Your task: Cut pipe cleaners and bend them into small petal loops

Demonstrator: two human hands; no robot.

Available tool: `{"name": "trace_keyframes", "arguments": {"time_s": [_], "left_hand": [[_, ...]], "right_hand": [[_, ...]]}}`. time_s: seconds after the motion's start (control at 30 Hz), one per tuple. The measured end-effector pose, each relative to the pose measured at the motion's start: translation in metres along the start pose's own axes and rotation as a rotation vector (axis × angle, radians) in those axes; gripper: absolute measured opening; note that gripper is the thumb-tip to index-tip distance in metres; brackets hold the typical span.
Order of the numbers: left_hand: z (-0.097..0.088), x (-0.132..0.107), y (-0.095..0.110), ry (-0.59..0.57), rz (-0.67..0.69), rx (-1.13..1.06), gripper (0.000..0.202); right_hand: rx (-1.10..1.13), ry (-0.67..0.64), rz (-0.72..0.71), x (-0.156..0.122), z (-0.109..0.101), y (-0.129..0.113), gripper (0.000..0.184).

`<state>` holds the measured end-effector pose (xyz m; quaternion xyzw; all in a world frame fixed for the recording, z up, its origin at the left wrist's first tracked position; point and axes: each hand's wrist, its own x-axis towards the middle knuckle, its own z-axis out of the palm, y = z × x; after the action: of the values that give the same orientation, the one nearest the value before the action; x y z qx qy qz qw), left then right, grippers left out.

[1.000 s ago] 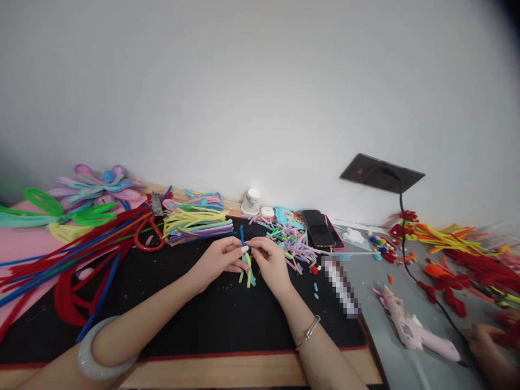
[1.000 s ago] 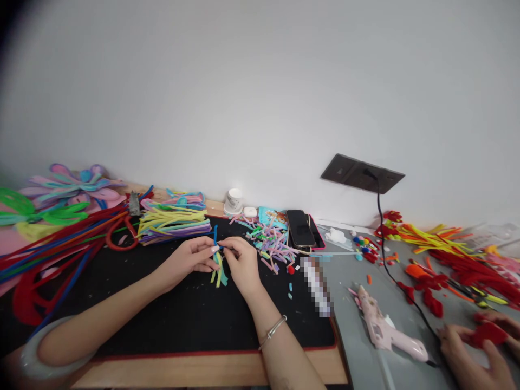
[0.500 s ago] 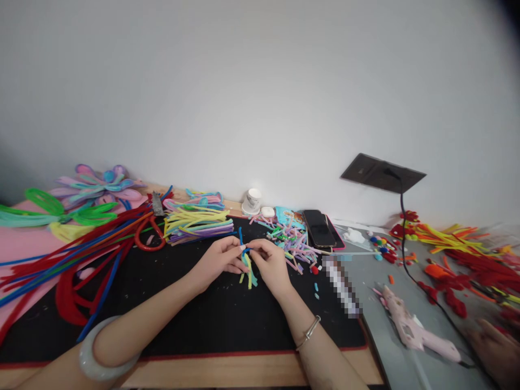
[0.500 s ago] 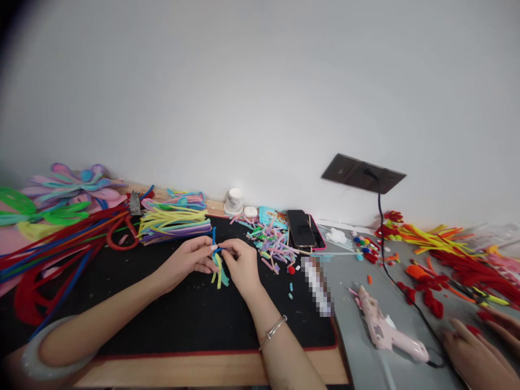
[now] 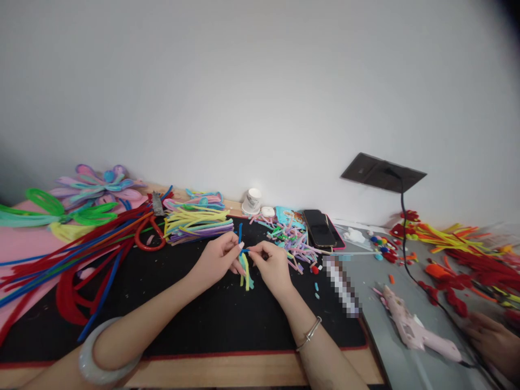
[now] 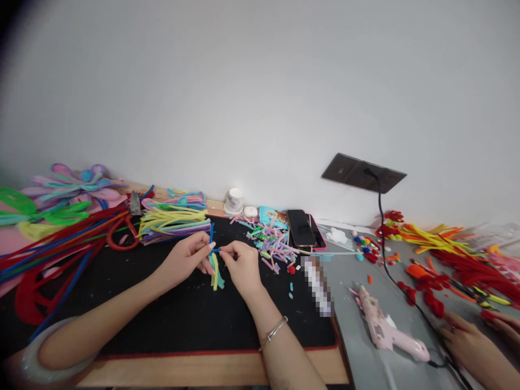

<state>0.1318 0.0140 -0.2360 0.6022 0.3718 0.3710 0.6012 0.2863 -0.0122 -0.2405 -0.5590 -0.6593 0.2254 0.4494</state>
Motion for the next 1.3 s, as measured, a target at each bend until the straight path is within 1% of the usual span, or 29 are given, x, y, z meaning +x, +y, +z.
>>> {"name": "trace_keyframes", "arguments": {"time_s": [0.07,0.2,0.4,0.5,0.6,0.67,0.73,0.8,0.87,0.93,1.07,1.13,1.2,1.3], "left_hand": [[-0.001,-0.001,0.0,0.016,0.06,0.098,0.02],[-0.003,-0.002,-0.001,0.072,0.129,0.239,0.017],[-0.004,-0.002,-0.003,0.118,0.171,0.33,0.018],[-0.005,-0.002,-0.004,0.148,0.184,0.372,0.017],[-0.005,-0.003,-0.004,0.17,0.193,0.39,0.017],[-0.005,-0.003,-0.003,0.176,0.203,0.399,0.017],[-0.005,-0.004,-0.001,0.19,0.222,0.437,0.018],[-0.005,-0.004,0.0,0.213,0.238,0.471,0.018],[-0.005,-0.004,0.0,0.228,0.235,0.443,0.018],[-0.005,-0.003,0.0,0.223,0.214,0.366,0.019],[-0.005,0.0,-0.002,0.143,0.148,0.202,0.021],[-0.005,0.002,-0.003,0.085,0.109,0.118,0.02],[-0.005,0.004,-0.003,0.036,0.079,0.059,0.02],[-0.006,0.006,-0.005,-0.004,0.056,0.041,0.021]], "right_hand": [[-0.017,-0.003,0.013,0.0,0.0,0.0,0.01],[-0.009,-0.015,-0.009,0.0,0.0,-0.003,0.014],[0.001,-0.035,0.0,-0.001,-0.001,-0.005,0.015],[0.02,-0.104,0.023,-0.001,-0.001,-0.006,0.014],[0.024,-0.167,0.038,-0.002,0.001,-0.008,0.009],[-0.009,-0.181,0.02,-0.003,0.003,-0.009,0.007],[-0.057,-0.192,-0.03,-0.003,0.004,-0.01,0.004],[-0.088,-0.203,-0.092,-0.003,0.003,-0.01,0.01],[-0.108,-0.214,-0.145,-0.003,0.002,-0.01,0.015],[-0.155,-0.211,-0.176,-0.002,0.001,-0.01,0.017],[-0.234,-0.183,-0.211,-0.001,0.0,-0.01,0.02],[-0.194,-0.214,-0.196,-0.001,0.0,-0.009,0.021],[-0.112,-0.281,-0.15,-0.001,0.0,-0.008,0.022],[0.008,-0.332,-0.08,-0.002,0.0,-0.007,0.023]]}}
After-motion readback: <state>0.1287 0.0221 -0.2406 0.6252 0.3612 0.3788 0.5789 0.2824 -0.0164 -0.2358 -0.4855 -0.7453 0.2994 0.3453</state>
